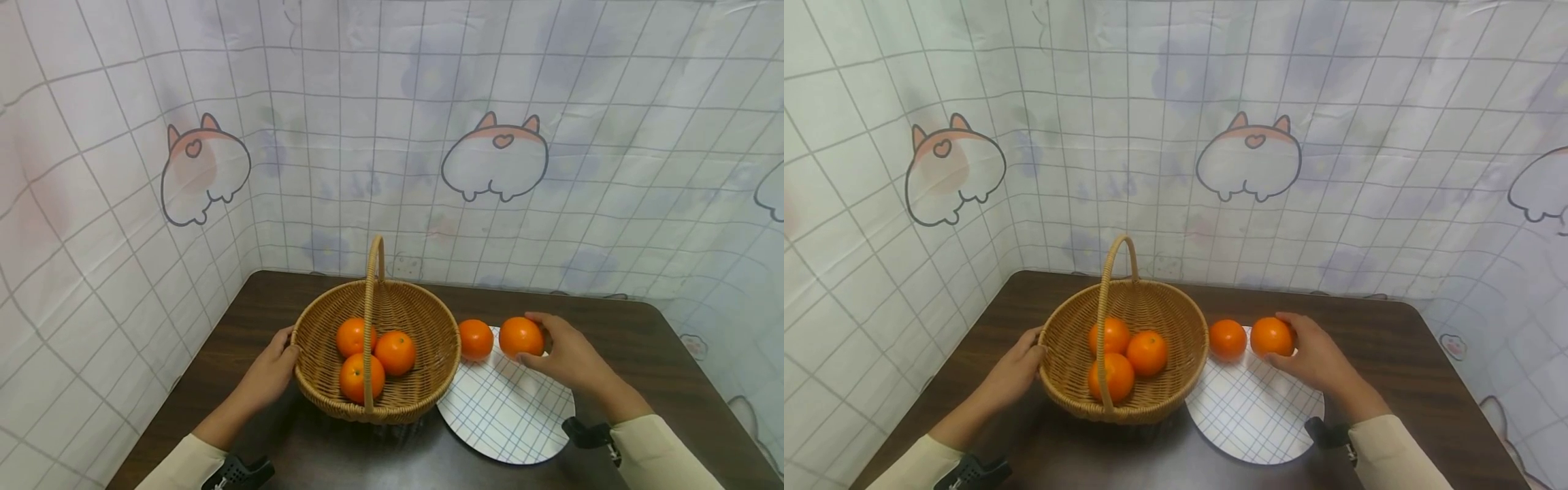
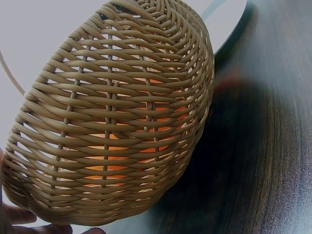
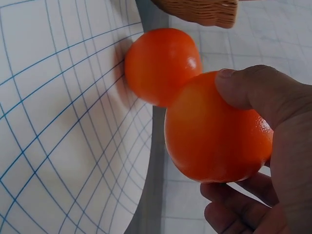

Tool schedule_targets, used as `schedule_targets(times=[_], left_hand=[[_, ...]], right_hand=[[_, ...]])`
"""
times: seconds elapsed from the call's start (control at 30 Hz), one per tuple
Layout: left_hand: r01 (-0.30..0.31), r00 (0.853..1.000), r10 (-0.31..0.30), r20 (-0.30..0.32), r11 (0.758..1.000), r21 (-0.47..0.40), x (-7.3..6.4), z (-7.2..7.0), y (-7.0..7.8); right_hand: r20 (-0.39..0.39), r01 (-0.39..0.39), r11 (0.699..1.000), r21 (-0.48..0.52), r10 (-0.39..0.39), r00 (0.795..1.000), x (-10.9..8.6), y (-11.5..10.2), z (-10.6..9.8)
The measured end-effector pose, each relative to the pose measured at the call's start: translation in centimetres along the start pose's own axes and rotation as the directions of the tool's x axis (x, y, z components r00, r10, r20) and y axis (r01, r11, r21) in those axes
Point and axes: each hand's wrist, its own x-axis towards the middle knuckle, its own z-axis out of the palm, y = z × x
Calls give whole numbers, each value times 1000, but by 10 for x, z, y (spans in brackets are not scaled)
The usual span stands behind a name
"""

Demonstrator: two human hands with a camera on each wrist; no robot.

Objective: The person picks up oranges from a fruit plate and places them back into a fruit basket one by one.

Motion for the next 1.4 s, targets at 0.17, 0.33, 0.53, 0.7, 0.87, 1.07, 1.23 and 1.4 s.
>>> schedule_targets(times=[0.17,0.33,0.53,0.7,0.87,1.07,1.23,1.4], left_hand=[[5,1000,-5,-3,1000,12,1,0,0],[9,1000,-9,-7,1000,25,1,0,-1],[3,1000,-3,2,1000,17,1,0,0],[5,1000,-5,5,1000,19,1,0,0],[13,1000,-13,3,1000,23,1,0,0],[8,1000,-8,3,1000,14,1,0,-1],[6,1000,-6,0,1000,12,1,1,-2],[5,1000,-5,0,1000,19,2,0,-2]], right_hand=[[-8,42,999,6,-42,999,0,-5,-4],[-8,75,997,15,-75,997,0,-10,-6],[-3,94,995,31,-94,996,0,-20,-9],[-1,127,991,47,-127,992,0,-30,-10],[2,149,988,49,-149,989,2,-39,-9],[1,178,983,38,-178,984,3,-47,-9],[2,205,977,55,-206,979,5,-55,-9],[0,229,971,75,-229,973,6,-62,-8]])
